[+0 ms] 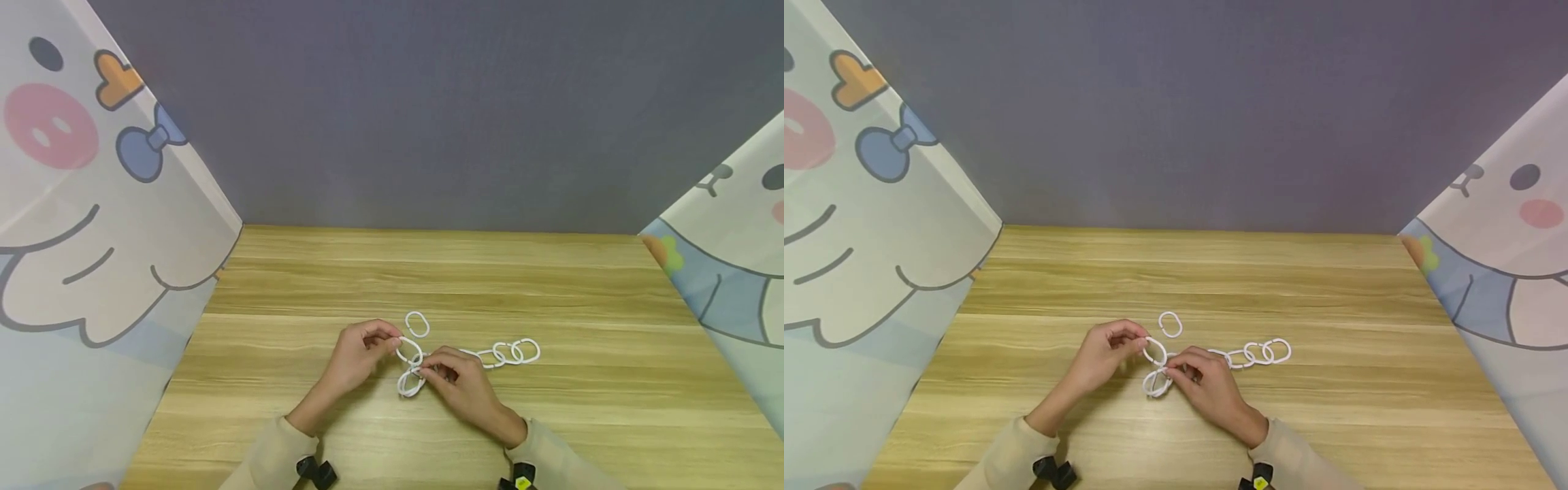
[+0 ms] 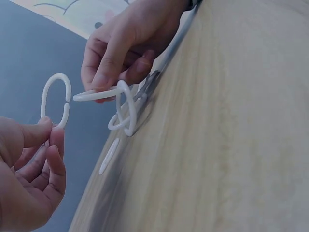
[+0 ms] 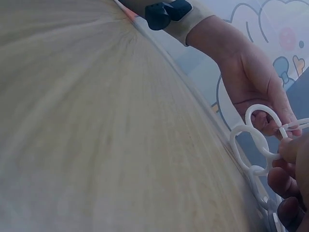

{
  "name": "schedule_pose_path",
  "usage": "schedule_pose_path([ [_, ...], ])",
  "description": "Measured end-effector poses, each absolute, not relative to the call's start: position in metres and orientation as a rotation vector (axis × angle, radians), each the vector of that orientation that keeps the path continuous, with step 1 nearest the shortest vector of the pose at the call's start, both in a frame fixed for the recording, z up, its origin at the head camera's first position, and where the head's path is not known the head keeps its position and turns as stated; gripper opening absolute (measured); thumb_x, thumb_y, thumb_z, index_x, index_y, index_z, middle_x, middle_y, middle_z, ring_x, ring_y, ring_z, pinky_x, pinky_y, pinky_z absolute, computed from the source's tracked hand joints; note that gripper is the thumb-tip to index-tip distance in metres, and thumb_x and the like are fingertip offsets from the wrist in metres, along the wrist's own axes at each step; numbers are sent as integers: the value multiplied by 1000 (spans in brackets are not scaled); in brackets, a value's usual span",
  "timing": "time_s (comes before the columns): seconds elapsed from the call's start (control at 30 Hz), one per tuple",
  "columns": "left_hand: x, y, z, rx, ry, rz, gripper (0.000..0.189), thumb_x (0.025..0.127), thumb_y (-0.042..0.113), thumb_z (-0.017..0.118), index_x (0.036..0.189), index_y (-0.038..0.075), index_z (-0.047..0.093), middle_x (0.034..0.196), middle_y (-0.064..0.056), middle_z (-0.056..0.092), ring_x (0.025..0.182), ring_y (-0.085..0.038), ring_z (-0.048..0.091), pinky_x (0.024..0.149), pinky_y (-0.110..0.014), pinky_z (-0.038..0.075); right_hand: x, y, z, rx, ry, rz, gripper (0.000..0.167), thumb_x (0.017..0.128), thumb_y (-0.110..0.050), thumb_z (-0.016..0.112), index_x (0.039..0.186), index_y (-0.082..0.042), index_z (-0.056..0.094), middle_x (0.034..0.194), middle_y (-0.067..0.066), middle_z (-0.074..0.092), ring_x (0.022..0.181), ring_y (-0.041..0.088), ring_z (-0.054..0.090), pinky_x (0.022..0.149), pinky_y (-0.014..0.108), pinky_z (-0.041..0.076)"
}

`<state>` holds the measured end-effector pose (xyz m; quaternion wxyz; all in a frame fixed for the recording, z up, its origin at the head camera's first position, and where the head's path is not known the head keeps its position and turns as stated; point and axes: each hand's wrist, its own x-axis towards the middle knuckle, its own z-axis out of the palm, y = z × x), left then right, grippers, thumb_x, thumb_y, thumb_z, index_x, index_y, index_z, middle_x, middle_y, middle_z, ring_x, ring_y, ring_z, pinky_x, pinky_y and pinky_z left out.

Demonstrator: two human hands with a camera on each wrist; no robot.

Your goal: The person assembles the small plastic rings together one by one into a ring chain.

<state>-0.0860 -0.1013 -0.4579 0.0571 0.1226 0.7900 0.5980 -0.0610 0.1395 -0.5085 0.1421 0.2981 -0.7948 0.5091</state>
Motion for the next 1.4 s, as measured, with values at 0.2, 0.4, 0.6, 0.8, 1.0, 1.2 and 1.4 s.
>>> schedule_pose_path([
  [0.2, -82, -100, -460, 463, 2356, 1785, 5, 101, 4, 79, 106, 4, 81, 92, -9, 80, 79, -33, 72, 67, -21, 55, -60, 141, -507, 835, -2299, 1505, 24, 87, 11, 87, 98, -10, 83, 85, -4, 73, 68, -2, 53, 54, 15, 46],
  [0.4, -83, -99, -463, 530, 2351, 1781, 5, 101, 4, 80, 106, 4, 81, 90, -7, 79, 76, -29, 72, 64, -21, 55, -61, 140, -506, 832, -2288, 1507, 24, 88, 11, 87, 99, -10, 82, 82, -4, 71, 66, -3, 52, 53, 14, 44],
  [0.6, -84, -99, -464, 605, 2360, 1740, 5, 101, 4, 80, 105, 5, 81, 90, -8, 79, 74, -28, 71, 63, -21, 54, -60, 140, -504, 807, -2264, 1532, 25, 88, 9, 88, 99, -13, 82, 84, -2, 75, 64, -1, 53, 51, 15, 44],
  [0.8, -84, -104, -460, 498, 2299, 1775, 5, 104, 1, 75, 109, 3, 76, 93, -10, 80, 77, -32, 76, 55, -20, 52, -61, 140, -502, 752, -2249, 1555, 25, 88, 9, 87, 99, -12, 81, 83, -1, 73, 63, 2, 54, 50, 17, 45],
  [1.0, -85, -113, -460, 460, 2228, 1791, 8, 105, 1, 73, 113, 3, 75, 101, -17, 80, 78, -26, 72, 57, -19, 52, -63, 141, -502, 738, -2229, 1584, 25, 88, 11, 86, 99, -11, 80, 80, -1, 69, 62, 1, 52, 48, 16, 43],
  [1.2, -87, -116, -462, 464, 2310, 1832, 7, 104, 5, 77, 110, 2, 77, 106, -13, 80, 93, -26, 78, 83, -26, 64, -63, 142, -503, 752, -2228, 1612, 25, 89, 11, 86, 100, -11, 79, 83, 1, 70, 62, 2, 53, 48, 17, 44],
  [1.4, -87, -114, -462, 365, 2255, 1899, 19, 99, -1, 80, 117, -5, 73, 101, -19, 81, 91, -37, 79, 64, -21, 55, -62, 143, -504, 779, -2249, 1630, 27, 90, 10, 86, 102, -12, 78, 80, 0, 67, 62, 2, 53, 48, 18, 45],
])
